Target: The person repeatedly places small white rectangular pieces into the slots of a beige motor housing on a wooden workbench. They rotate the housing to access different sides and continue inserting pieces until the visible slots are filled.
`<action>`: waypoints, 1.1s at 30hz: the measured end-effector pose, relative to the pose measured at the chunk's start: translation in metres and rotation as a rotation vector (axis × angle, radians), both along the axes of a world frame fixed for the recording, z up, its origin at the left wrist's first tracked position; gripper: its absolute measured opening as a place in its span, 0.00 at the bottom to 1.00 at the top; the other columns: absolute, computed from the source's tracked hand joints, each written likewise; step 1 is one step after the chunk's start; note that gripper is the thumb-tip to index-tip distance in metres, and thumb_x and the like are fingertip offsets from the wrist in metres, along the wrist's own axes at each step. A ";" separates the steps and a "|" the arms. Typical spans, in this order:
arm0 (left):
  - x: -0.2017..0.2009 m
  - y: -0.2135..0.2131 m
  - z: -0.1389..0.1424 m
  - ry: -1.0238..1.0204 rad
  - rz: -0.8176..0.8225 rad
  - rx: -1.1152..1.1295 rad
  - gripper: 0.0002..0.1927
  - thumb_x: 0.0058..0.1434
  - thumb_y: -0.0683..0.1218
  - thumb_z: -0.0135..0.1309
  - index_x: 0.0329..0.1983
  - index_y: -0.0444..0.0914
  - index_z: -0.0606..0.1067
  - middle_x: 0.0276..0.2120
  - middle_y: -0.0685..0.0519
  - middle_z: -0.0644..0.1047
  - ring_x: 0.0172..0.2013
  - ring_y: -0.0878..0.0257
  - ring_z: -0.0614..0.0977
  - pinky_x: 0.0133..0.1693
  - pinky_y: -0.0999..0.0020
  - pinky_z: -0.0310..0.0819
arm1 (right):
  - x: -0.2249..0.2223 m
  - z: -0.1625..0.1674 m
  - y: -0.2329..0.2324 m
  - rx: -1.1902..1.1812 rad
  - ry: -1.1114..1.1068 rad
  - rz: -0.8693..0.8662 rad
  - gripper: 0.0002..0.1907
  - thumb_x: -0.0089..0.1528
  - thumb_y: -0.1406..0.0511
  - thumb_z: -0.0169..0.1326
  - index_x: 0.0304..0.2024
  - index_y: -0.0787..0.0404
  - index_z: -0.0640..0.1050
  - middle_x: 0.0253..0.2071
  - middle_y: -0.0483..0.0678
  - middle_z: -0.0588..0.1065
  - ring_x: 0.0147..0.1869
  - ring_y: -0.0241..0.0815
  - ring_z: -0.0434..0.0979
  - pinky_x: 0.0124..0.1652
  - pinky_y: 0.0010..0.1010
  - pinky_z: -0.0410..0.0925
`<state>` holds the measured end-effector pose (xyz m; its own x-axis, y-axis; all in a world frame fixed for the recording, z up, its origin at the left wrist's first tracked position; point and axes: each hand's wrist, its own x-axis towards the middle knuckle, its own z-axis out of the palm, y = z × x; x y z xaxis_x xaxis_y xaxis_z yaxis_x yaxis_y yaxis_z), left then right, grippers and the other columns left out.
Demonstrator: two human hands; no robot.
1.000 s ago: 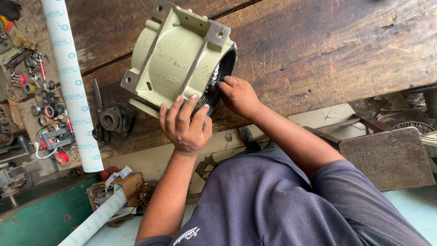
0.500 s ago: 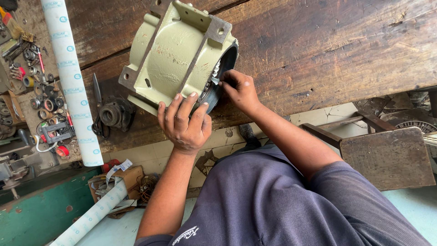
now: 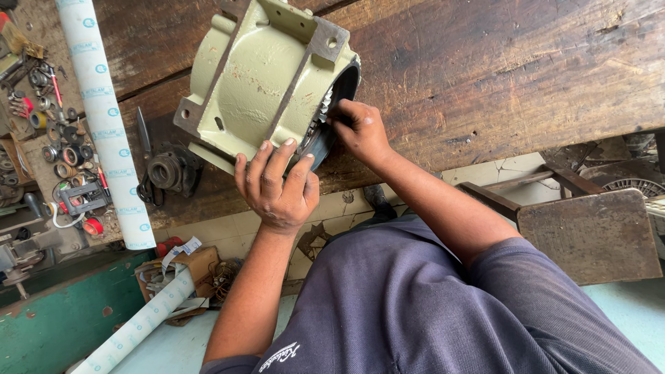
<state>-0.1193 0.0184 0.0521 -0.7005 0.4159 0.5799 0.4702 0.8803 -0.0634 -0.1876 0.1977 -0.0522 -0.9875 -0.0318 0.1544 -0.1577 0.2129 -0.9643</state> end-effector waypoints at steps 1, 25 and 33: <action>0.000 0.000 0.000 -0.005 0.001 -0.002 0.07 0.67 0.48 0.56 0.43 0.50 0.84 0.60 0.58 0.73 0.66 0.57 0.68 0.73 0.45 0.49 | 0.000 0.000 0.000 0.011 0.014 -0.004 0.05 0.60 0.71 0.60 0.38 0.65 0.78 0.36 0.56 0.80 0.42 0.55 0.83 0.41 0.40 0.73; 0.002 -0.004 0.000 -0.020 0.019 0.002 0.07 0.66 0.47 0.57 0.43 0.50 0.83 0.60 0.58 0.73 0.66 0.56 0.68 0.73 0.45 0.49 | -0.006 -0.010 -0.009 0.017 -0.093 -0.019 0.09 0.60 0.67 0.64 0.35 0.66 0.78 0.33 0.54 0.81 0.36 0.47 0.84 0.37 0.35 0.73; 0.009 -0.007 -0.003 -0.050 0.032 0.043 0.08 0.64 0.46 0.58 0.44 0.50 0.83 0.61 0.58 0.73 0.66 0.56 0.69 0.73 0.46 0.49 | -0.005 -0.007 -0.008 -0.064 -0.068 0.029 0.08 0.60 0.68 0.63 0.37 0.65 0.78 0.33 0.53 0.80 0.36 0.45 0.82 0.37 0.34 0.73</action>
<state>-0.1100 0.0111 0.0487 -0.7415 0.3682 0.5608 0.4433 0.8963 -0.0024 -0.1925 0.1893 -0.0589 -0.9945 -0.0532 0.0899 -0.0969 0.1467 -0.9844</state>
